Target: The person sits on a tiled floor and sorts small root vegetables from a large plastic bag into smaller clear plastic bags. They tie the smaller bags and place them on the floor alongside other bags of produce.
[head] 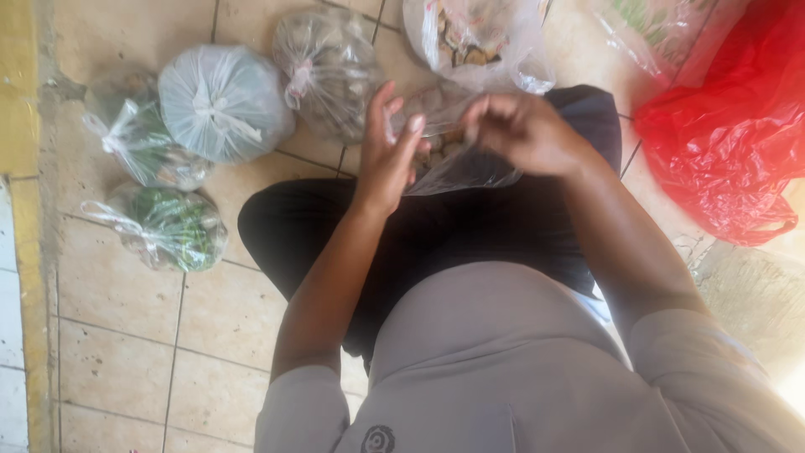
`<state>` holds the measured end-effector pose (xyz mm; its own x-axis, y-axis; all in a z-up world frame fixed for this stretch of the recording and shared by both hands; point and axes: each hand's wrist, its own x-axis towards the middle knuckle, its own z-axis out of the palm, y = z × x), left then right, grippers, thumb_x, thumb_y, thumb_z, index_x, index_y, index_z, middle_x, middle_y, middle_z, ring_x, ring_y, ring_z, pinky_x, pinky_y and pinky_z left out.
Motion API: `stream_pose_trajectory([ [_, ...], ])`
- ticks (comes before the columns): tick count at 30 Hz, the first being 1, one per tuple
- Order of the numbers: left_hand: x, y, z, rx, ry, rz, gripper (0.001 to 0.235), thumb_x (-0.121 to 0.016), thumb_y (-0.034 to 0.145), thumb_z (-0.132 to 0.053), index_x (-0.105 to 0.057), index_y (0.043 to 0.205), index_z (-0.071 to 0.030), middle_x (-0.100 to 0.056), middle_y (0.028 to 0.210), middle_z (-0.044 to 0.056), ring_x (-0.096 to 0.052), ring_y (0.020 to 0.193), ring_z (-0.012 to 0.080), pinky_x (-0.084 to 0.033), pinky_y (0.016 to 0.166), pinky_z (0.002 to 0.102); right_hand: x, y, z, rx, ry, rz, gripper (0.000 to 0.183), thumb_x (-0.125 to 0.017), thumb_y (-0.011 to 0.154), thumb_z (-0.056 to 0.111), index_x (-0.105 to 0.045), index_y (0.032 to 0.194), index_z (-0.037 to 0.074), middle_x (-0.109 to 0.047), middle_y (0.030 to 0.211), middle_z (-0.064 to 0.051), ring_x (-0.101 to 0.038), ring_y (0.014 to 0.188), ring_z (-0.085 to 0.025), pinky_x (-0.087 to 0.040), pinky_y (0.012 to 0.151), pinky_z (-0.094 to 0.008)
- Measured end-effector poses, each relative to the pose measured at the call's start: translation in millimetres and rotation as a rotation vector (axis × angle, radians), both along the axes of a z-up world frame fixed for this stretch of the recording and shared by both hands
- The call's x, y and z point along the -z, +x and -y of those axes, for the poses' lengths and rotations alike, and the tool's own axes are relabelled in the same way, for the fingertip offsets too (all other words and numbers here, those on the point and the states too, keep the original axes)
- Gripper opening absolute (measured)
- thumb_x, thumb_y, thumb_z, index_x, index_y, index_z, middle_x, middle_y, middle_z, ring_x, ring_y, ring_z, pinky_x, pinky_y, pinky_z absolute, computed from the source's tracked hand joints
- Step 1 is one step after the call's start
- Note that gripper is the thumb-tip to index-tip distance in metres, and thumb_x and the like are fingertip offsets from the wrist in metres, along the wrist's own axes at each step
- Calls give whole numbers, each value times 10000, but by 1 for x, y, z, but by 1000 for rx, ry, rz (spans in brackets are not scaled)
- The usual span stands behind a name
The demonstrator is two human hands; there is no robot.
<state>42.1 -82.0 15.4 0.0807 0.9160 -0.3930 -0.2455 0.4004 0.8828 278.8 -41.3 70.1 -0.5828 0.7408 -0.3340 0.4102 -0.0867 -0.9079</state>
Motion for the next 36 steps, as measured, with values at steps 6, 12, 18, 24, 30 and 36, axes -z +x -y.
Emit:
stream_pose_trajectory([
  [6,43,40,-52,-28,285,-389,335,-709,1072,-218,-642,1367,-75,-564,1340,261,-616,976,187,-521,749,285,95,-13,-68,-109,470,511,429,-517,898,13,-632,1310,-28,-639,1205,-296,-623,1087,-467,-473,967,-513],
  [12,67,5,-52,51,128,27,167,-669,1030,-179,-722,1121,-49,-612,1274,107,-621,849,98,-448,574,209,167,0,-105,18,618,839,375,-549,930,65,-615,1269,-80,-619,1300,-282,-573,1259,-435,-439,1078,-481],
  [18,45,-33,-65,142,-77,740,302,-590,1103,-218,-563,1347,-43,-587,1275,127,-610,892,148,-367,574,210,232,-12,-133,-422,339,1171,362,-462,1105,257,-602,1384,73,-602,1403,-163,-589,1280,-303,-451,1062,-524],
  [24,10,-45,-70,232,-92,898,590,-567,1085,-363,-370,1561,-74,-542,1329,160,-644,939,188,-365,533,192,280,-22,-146,-220,301,1072,441,-453,1089,342,-567,1428,83,-558,1458,-172,-524,1339,-341,-374,1119,-535],
  [30,-10,-52,-65,311,-74,927,910,-642,1016,-488,-92,1688,-216,-456,1486,232,-688,954,258,-376,475,188,277,-18,-143,-184,203,1052,528,-444,1073,427,-532,1473,94,-514,1513,-180,-458,1398,-379,-297,1176,-545],
  [36,-7,-54,-70,336,-35,932,970,-661,982,-591,-157,1700,-177,-349,1648,243,-690,1002,278,-368,484,186,263,-21,-151,-151,264,990,563,-479,1004,462,-541,1428,96,-516,1471,-191,-445,1366,-413,-262,1156,-562],
])
